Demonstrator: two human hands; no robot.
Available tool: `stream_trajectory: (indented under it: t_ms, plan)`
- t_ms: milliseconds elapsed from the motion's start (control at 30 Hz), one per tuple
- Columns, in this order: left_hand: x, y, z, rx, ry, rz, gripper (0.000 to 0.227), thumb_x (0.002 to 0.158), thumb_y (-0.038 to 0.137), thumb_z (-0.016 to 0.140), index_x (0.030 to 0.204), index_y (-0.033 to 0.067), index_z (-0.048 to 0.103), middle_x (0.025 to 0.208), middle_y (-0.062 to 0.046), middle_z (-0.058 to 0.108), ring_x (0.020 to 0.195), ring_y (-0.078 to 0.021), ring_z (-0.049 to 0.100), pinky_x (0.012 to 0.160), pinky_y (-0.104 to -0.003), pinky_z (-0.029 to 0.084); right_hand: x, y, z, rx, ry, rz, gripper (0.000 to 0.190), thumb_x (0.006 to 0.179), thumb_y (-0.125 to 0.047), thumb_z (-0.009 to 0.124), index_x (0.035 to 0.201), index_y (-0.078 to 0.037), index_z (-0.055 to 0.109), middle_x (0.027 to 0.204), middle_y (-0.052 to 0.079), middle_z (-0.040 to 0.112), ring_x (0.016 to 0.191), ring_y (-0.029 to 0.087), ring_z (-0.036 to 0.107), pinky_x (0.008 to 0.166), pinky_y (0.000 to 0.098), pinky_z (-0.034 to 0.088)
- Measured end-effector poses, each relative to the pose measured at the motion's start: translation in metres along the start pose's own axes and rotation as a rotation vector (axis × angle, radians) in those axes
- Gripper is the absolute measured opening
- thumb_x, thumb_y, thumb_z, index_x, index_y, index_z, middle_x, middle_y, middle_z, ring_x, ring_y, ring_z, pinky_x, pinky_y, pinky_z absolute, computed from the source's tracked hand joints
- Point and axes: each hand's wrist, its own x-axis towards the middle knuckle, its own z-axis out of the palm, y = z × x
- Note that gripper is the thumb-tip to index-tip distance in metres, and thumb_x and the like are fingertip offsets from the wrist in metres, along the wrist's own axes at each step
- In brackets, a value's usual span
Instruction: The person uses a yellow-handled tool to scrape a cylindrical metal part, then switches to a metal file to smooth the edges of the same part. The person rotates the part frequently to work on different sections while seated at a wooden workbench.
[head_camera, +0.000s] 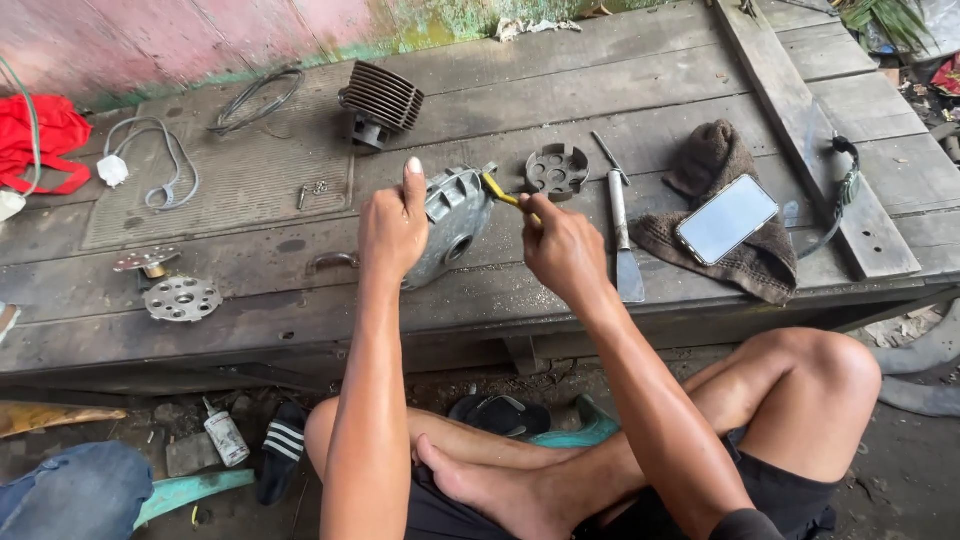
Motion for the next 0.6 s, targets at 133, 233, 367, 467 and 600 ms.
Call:
stream_trajectory:
  t_ms: [133,233,367,467,600]
  plan:
    - [-0.004,0.007,-0.003,0.028,-0.008,0.003,0.085,0.105,0.061,0.031,0.068,-0.0064,0.067,0.077,-0.032,0.068,0.092,-0.0556,0.065,0.079,-0.064,0.046,-0.001,-0.012,-0.021,-0.11,0.025,0.009,0.025,0.1,-0.024,0.053,0.121,-0.025,0.066,0.089,0.016,0.074,0.081,0.046,0.073,0.073,0.0602,0.056]
    - [-0.006,0.006,-0.001,0.012,-0.017,0.009,0.085,0.104,0.061,0.029,0.069,-0.0064,0.068,0.077,-0.032,0.068,0.091,-0.056,0.066,0.079,-0.063,0.046,0.001,-0.011,-0.021,-0.073,-0.066,0.021,0.022,0.098,-0.028,0.052,0.114,-0.027,0.067,0.089,0.015,0.075,0.082,0.047,0.073,0.077,0.0605,0.057]
    - [-0.003,0.008,-0.005,-0.003,-0.013,0.018,0.085,0.105,0.061,0.03,0.069,-0.0063,0.068,0.077,-0.032,0.068,0.091,-0.0562,0.066,0.078,-0.063,0.047,0.004,-0.014,-0.028,-0.072,-0.058,0.053,0.022,0.098,-0.026,0.054,0.114,-0.024,0.067,0.093,0.02,0.074,0.086,0.05,0.072,0.078,0.0624,0.056]
    - [0.0,0.002,-0.003,0.0,-0.025,0.025,0.086,0.105,0.062,0.03,0.069,-0.006,0.068,0.077,-0.032,0.068,0.091,-0.0561,0.065,0.079,-0.063,0.047,0.005,-0.007,-0.021,-0.066,-0.094,0.038,0.021,0.098,-0.028,0.054,0.113,-0.025,0.068,0.095,0.018,0.074,0.088,0.049,0.073,0.079,0.062,0.057]
    - [0.0,0.001,-0.005,-0.016,-0.037,0.029,0.087,0.105,0.062,0.031,0.068,-0.0071,0.067,0.077,-0.034,0.066,0.091,-0.0574,0.064,0.078,-0.063,0.045,0.014,0.003,-0.023,-0.013,-0.017,0.034,0.02,0.099,-0.023,0.053,0.113,-0.018,0.066,0.095,0.024,0.071,0.088,0.054,0.07,0.078,0.0653,0.055]
